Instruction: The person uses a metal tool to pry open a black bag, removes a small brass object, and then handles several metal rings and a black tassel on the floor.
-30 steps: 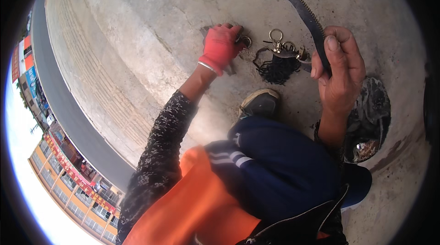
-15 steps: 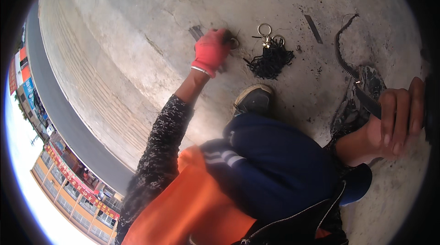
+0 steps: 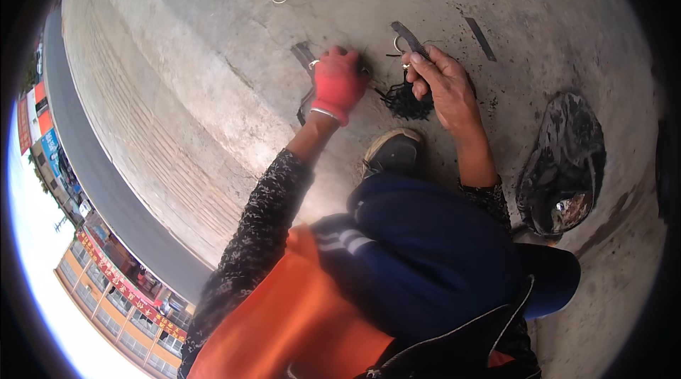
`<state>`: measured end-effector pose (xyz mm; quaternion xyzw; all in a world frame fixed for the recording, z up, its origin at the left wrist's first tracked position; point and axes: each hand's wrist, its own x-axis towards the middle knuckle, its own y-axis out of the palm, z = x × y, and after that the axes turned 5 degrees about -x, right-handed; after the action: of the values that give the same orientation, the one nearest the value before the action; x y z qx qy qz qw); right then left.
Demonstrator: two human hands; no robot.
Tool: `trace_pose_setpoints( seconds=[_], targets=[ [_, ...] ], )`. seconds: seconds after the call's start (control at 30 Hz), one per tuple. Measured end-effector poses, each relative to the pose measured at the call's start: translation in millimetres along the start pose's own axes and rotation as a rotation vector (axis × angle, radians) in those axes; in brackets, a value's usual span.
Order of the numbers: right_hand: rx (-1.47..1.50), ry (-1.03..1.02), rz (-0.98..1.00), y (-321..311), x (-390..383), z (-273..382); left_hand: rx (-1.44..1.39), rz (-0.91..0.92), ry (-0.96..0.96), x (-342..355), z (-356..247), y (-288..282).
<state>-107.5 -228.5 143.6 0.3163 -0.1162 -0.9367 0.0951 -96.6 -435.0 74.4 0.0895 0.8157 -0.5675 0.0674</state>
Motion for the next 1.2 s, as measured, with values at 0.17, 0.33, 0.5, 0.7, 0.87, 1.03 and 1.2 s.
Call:
trace_pose_setpoints(
  seconds=[0.17, 0.33, 0.5, 0.7, 0.87, 1.03, 1.2],
  targets=[
    [-0.102, 0.115, -0.057, 9, 10, -49, -0.344, 0.009, -0.049, -12, 14, -7],
    [-0.295, -0.101, -0.085, 14, 11, -71, -1.206, 0.183, -0.563, -16, -1, -37],
    [-0.501, -0.402, -0.286, 33, 5, -58, -1.408, 0.087, -0.529, -14, 6, -26],
    [-0.67, -0.507, -0.35, 29, 4, -56, -1.485, 0.087, -0.481, -14, -10, -25],
    [-0.802, -0.563, -0.355, 27, 5, -59, -1.261, 0.103, -0.391, -15, -21, -27],
    [-0.878, -0.541, -0.391, 25, 5, -63, -0.989, 0.048, -0.308, -19, -29, -30],
    [-0.881, -0.563, -0.407, 28, 5, -61, -1.077, 0.009, -0.342, -20, -31, -23]
  ],
)
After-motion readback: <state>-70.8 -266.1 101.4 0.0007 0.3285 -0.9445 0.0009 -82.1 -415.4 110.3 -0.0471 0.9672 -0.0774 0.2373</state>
